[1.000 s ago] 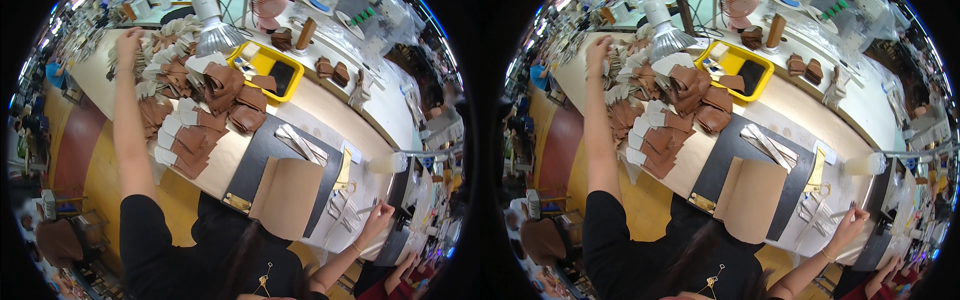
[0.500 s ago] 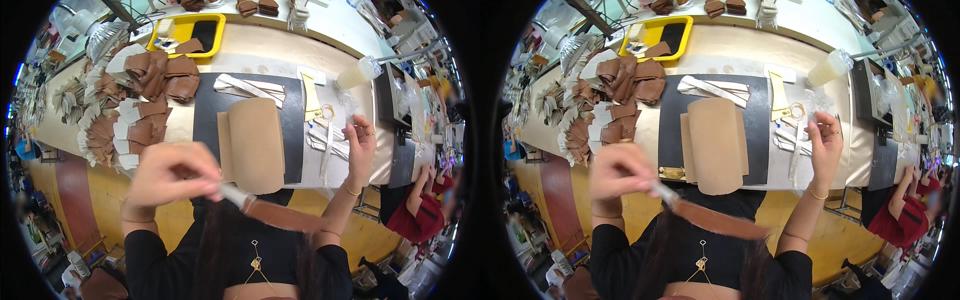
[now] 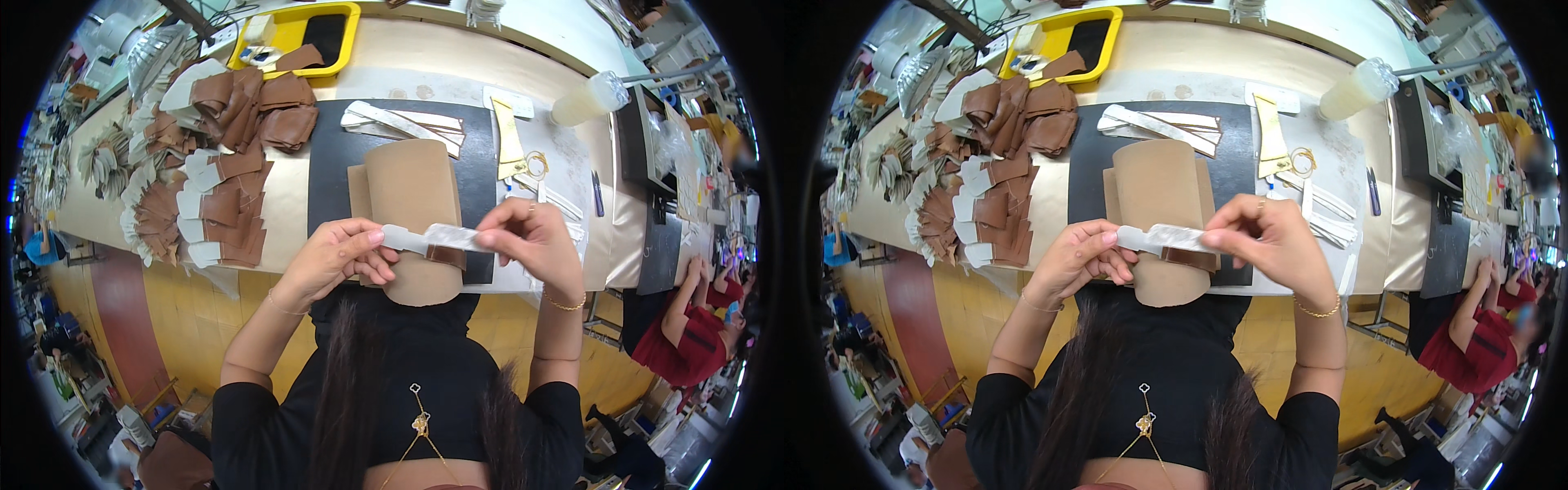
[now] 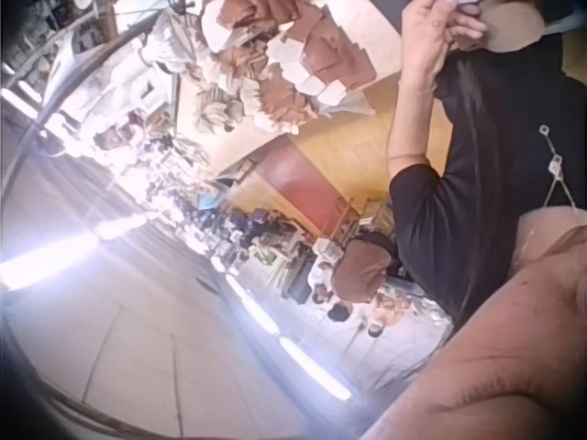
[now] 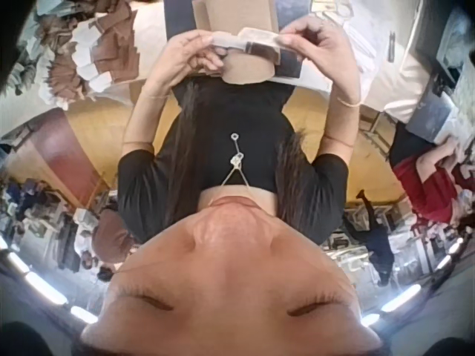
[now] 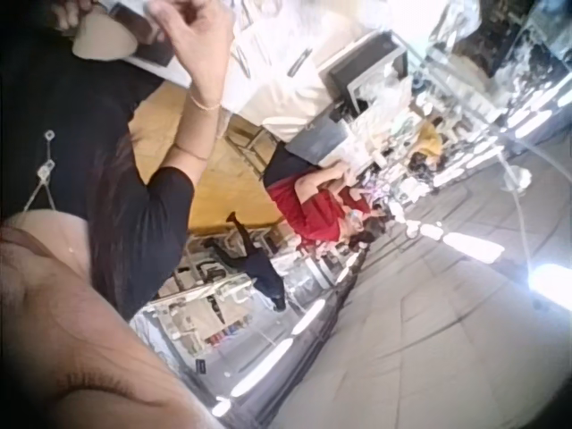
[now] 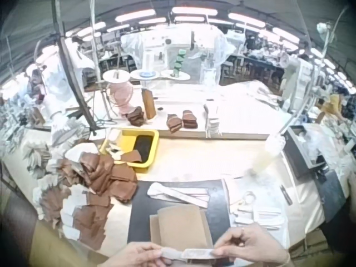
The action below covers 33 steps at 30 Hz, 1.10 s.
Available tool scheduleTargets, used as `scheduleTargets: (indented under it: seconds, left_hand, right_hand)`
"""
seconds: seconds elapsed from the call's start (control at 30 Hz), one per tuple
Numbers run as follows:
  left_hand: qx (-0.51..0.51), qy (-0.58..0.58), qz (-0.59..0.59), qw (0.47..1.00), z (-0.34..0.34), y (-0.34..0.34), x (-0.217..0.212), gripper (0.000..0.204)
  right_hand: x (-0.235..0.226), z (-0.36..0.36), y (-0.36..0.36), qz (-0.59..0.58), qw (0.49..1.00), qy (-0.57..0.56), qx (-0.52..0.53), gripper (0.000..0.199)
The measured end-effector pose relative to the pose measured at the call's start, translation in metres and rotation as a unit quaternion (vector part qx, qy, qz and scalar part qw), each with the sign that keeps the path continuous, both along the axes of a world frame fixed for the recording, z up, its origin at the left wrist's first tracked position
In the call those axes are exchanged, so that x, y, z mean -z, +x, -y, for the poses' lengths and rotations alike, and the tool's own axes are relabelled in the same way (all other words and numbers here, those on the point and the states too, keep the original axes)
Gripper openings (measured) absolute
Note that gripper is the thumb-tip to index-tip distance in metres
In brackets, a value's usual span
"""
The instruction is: The person repeatedly picks up brown leather pieces and white strips from a table, folds the white strip, and wraps it around the leather piece. The person places the assembled items on the table and continues the process with additional pieces.
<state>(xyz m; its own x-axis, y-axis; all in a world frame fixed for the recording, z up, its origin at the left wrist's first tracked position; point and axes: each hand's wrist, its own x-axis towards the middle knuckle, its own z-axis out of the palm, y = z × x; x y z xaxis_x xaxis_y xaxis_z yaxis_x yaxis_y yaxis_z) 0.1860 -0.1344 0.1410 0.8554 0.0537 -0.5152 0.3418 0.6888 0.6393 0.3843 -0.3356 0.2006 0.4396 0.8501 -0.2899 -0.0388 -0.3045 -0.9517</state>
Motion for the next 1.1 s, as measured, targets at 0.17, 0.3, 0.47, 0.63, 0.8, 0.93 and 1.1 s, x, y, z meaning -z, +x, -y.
scheduleTargets:
  seconds: [0.17, 0.3, 0.47, 0.63, 0.8, 0.93, 1.1]
  left_hand:
    - [-0.007, 0.019, 0.026, 0.999, 0.0, -0.001, 0.003, 0.044]
    - [-0.008, 0.002, 0.041, 0.999, -0.004, 0.002, 0.0, 0.051]
    - [0.015, 0.031, 0.023, 0.999, -0.005, 0.006, -0.002, 0.054]
    - [0.027, 0.038, 0.012, 0.999, -0.005, 0.008, -0.002, 0.05]
    - [0.041, 0.06, 0.001, 0.997, -0.003, 0.008, -0.005, 0.03]
    - [0.041, 0.062, -0.015, 0.997, -0.003, 0.01, -0.008, 0.023]
    - [0.041, 0.069, -0.019, 0.997, -0.003, 0.012, -0.009, 0.02]
  right_hand:
    - [-0.004, -0.026, -0.018, -0.051, 0.993, -0.095, -0.042, 0.015]
    - [0.0, -0.032, -0.028, -0.067, 0.991, -0.108, -0.03, 0.015]
    - [0.008, -0.035, -0.032, -0.067, 0.991, -0.117, -0.013, 0.016]
    - [0.011, -0.035, -0.032, -0.046, 0.992, -0.112, -0.025, 0.017]
    - [0.015, -0.035, -0.033, -0.018, 0.994, -0.107, -0.022, 0.022]
    - [0.015, -0.034, -0.035, -0.01, 0.993, -0.112, -0.021, 0.022]
    - [0.014, -0.034, -0.037, -0.005, 0.994, -0.104, -0.013, 0.022]
